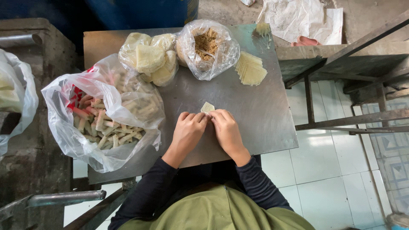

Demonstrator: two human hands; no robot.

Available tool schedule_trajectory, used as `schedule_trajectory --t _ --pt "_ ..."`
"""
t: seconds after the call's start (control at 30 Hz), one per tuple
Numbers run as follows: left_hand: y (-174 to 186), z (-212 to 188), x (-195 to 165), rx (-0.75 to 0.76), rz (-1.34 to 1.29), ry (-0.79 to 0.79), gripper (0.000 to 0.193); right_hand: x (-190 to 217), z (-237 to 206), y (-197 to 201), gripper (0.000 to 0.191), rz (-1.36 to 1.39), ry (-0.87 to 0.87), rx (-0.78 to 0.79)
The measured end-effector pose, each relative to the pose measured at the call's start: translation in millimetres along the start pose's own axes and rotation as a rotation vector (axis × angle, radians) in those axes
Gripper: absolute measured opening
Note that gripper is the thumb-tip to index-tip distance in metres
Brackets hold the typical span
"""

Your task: The person sits at a metal table and folds thin translucent wrappers around a brown filling taken from a plastic-lined container, pressing the edges closed by hand and stacking the finished filled pieces on the table. They repeat this cycle one piece at a time throughout the episode.

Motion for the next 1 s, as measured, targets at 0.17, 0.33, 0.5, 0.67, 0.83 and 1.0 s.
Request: schedule_trajectory --t 0.17,0.33,0.5,0.67,0.83,1.0 --pt "5.2 2.8 10.7 -0.098 -0.167 0.081 0.010 -9.9 7.0 -0.6 0.026 0.144 -0.009 0.157" --pt "-4.6 9.6 27.3 0.016 -0.263 0.277 0.007 -26.2 26.9 -10.9 0.016 0.085 0.041 0.293" --pt "-19.6 24.4 57.0 0.124 -0.404 0.512 0.013 -77.4 54.6 -56.5 0.018 -0.039 -0.285 0.798" --pt "-16.6 29.7 58.0 0.103 -0.428 0.314 0.009 -46.5 63.8 -33.5 0.014 0.061 0.163 0.523" --pt "-10.5 17.6 20.3 0.000 -0.043 -0.050 0.012 -35.8 26.9 -12.3 0.019 -0.058 0.226 0.245" --pt "-9.7 17.4 48.7 -0.067 -0.164 0.320 0.014 -63.2 32.6 -18.6 0.013 -0.084 -0.128 0.161"
Point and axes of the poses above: each hand's wrist, its own z-axis towards the middle knuckle, its own y-axis out of the back of the hand, x = y × z, the point moved 9 cm from there along z, towards the middle knuckle, and after that the axes turned 3 degrees about -z, right-handed, at the moved point
